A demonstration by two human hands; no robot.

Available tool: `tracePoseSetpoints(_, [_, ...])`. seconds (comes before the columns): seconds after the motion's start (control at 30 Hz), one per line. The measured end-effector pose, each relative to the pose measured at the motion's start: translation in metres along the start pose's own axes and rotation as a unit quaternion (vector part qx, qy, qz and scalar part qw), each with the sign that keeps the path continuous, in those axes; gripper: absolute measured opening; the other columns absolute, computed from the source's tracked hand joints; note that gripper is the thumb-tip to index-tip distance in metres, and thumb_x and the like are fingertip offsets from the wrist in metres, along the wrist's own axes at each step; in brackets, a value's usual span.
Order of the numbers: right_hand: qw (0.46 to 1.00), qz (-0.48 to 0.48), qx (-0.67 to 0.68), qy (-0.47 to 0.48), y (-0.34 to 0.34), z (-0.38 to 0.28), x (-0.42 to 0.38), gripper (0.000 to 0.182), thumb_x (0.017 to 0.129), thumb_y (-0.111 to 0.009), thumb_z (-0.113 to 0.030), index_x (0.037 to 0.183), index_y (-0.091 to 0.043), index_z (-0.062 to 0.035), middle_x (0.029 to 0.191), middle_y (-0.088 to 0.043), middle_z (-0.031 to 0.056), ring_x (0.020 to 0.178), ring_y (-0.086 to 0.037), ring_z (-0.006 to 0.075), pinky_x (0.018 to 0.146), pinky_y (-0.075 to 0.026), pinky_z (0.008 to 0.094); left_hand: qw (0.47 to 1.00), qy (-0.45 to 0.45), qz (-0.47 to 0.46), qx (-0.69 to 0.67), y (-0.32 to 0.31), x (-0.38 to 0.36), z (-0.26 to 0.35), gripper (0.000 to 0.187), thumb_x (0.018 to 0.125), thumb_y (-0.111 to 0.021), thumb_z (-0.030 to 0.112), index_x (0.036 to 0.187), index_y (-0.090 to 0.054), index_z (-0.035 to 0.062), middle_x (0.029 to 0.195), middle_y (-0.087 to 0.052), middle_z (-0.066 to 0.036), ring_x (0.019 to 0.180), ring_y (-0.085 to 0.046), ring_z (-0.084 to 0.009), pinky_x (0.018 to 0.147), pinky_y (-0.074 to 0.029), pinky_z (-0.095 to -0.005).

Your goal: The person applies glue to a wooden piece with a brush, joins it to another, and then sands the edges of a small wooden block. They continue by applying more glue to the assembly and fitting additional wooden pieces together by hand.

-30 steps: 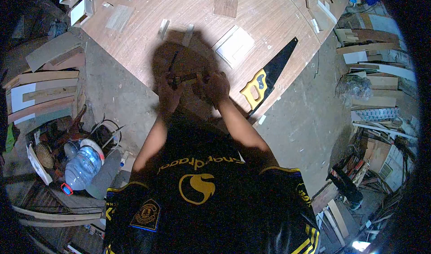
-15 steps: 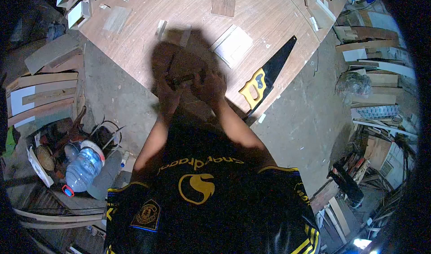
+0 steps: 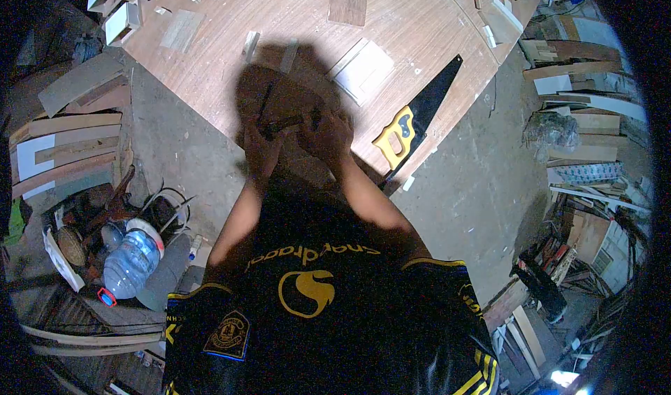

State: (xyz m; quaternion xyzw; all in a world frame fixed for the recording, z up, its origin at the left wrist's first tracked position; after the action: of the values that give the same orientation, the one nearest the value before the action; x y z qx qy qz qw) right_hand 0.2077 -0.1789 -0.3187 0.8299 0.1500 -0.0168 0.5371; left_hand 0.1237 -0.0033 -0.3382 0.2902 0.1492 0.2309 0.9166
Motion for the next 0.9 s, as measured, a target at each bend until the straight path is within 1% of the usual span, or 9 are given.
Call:
tracePoseSetpoints(0.1, [1.0, 0.0, -0.019, -0.003, 0.0, 0.001, 0.001, 0.059, 0.074, -0.071, -0.049, 0.117, -0.059, -0.0113, 0.094, -0.07, 0.0084, 0.091, -0.066, 0.0278, 0.084, -0.049, 0.042, 0.999, 0.029, -0.021, -0.035, -0.004, 0.001, -0.004, 0.079, 0.071, -0.08, 0.023, 0.132, -0.037, -0.0027, 0.126, -0.047, -0.027, 0.119, -0.047, -0.0425, 0.1, -0.039, -0.0463])
tracePoseSetpoints(0.17, [0.993, -0.094, 0.068, -0.029, -0.008, 0.003, 0.0, 0.051, 0.089, -0.05, -0.044, 0.125, -0.054, -0.0084, 0.108, -0.065, 0.0213, 0.108, -0.056, 0.0414, 0.099, -0.037, 0.0511, 1.0, -0.001, -0.012, -0.018, 0.0, 0.001, 0.001, 0.079, 0.071, -0.081, 0.023, 0.132, -0.037, -0.0026, 0.126, -0.048, -0.027, 0.119, -0.047, -0.0425, 0.101, -0.039, -0.0463])
tracePoseSetpoints(0.33, [0.994, -0.086, 0.057, -0.037, 0.0, -0.002, 0.0, 0.051, 0.089, -0.051, -0.044, 0.125, -0.054, -0.0083, 0.109, -0.064, 0.0206, 0.107, -0.056, 0.0416, 0.098, -0.038, 0.0516, 0.998, -0.035, -0.01, -0.041, -0.003, 0.003, 0.001, 0.081, 0.071, -0.081, 0.024, 0.133, -0.035, -0.0017, 0.126, -0.048, -0.027, 0.119, -0.046, -0.0428, 0.101, -0.038, -0.0471])
tracePoseSetpoints(0.5, [0.99, -0.124, 0.047, -0.055, -0.004, -0.001, 0.001, 0.05, 0.089, -0.05, -0.045, 0.122, -0.056, -0.008, 0.111, -0.064, 0.0203, 0.108, -0.056, 0.0416, 0.098, -0.038, 0.0517, 0.999, 0.022, -0.022, -0.009, -0.003, -0.001, -0.003, 0.081, 0.074, -0.079, 0.026, 0.134, -0.034, -0.0019, 0.126, -0.047, -0.026, 0.121, -0.045, -0.0426, 0.102, -0.037, -0.0482])
tracePoseSetpoints(0.67, [0.996, -0.076, 0.032, -0.039, -0.008, 0.004, 0.001, 0.05, 0.09, -0.049, -0.047, 0.119, -0.058, -0.0078, 0.107, -0.065, 0.0203, 0.107, -0.057, 0.0412, 0.1, -0.036, 0.0502, 1.0, -0.015, -0.01, 0.017, 0.0, -0.001, 0.001, 0.082, 0.074, -0.079, 0.027, 0.136, -0.032, -0.0008, 0.127, -0.047, -0.026, 0.118, -0.046, -0.0423, 0.101, -0.037, -0.0476])
tracePoseSetpoints(0.7, [0.996, -0.075, 0.032, -0.039, -0.012, 0.008, 0.001, 0.05, 0.09, -0.049, -0.047, 0.119, -0.058, -0.0078, 0.107, -0.065, 0.0203, 0.107, -0.057, 0.0412, 0.1, -0.036, 0.0502, 0.999, -0.033, -0.012, -0.001, 0.0, 0.0, 0.003, 0.082, 0.075, -0.079, 0.028, 0.136, -0.032, -0.0003, 0.126, -0.047, -0.026, 0.118, -0.046, -0.0421, 0.101, -0.037, -0.0474])
tracePoseSetpoints(0.8, [0.998, -0.057, -0.014, -0.021, -0.012, 0.008, 0.003, 0.059, 0.075, -0.07, -0.048, 0.122, -0.056, -0.0147, 0.094, -0.07, 0.0083, 0.092, -0.065, 0.029, 0.085, -0.048, 0.0431, 1.0, -0.027, -0.005, 0.005, 0.001, -0.002, 0.002, 0.08, 0.074, -0.079, 0.026, 0.134, -0.034, -0.001, 0.124, -0.049, -0.026, 0.116, -0.047, -0.042, 0.099, -0.039, -0.0471])
tracePoseSetpoints(0.87, [0.991, -0.108, 0.06, -0.052, -0.001, -0.001, 0.0, 0.05, 0.089, -0.05, -0.045, 0.125, -0.054, -0.0105, 0.111, -0.064, 0.0195, 0.108, -0.056, 0.041, 0.101, -0.035, 0.0502, 1.0, -0.027, 0.002, 0.014, 0.002, -0.003, 0.003, 0.079, 0.074, -0.079, 0.025, 0.133, -0.035, -0.0012, 0.123, -0.049, -0.026, 0.115, -0.048, -0.0418, 0.098, -0.039, -0.0472])
tracePoseSetpoints(0.9, [0.991, -0.107, 0.061, -0.052, -0.001, -0.001, 0.0, 0.05, 0.089, -0.05, -0.045, 0.125, -0.054, -0.0105, 0.111, -0.064, 0.0195, 0.108, -0.056, 0.041, 0.101, -0.035, 0.0502, 0.999, -0.028, 0.009, 0.021, 0.004, -0.003, 0.007, 0.077, 0.074, -0.079, 0.024, 0.132, -0.035, -0.0014, 0.122, -0.05, -0.026, 0.114, -0.049, -0.0417, 0.097, -0.04, -0.0472])
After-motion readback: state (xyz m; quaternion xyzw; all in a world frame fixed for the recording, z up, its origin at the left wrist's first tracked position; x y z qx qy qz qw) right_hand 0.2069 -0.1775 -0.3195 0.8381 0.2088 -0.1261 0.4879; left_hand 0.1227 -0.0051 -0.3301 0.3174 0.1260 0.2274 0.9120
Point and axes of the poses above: each hand's wrist, its own x-axis towards the middle knuckle, its own y-axis out of the back of the hand, z = x × y, the point moved 8 cm from there along x, towards the middle knuckle
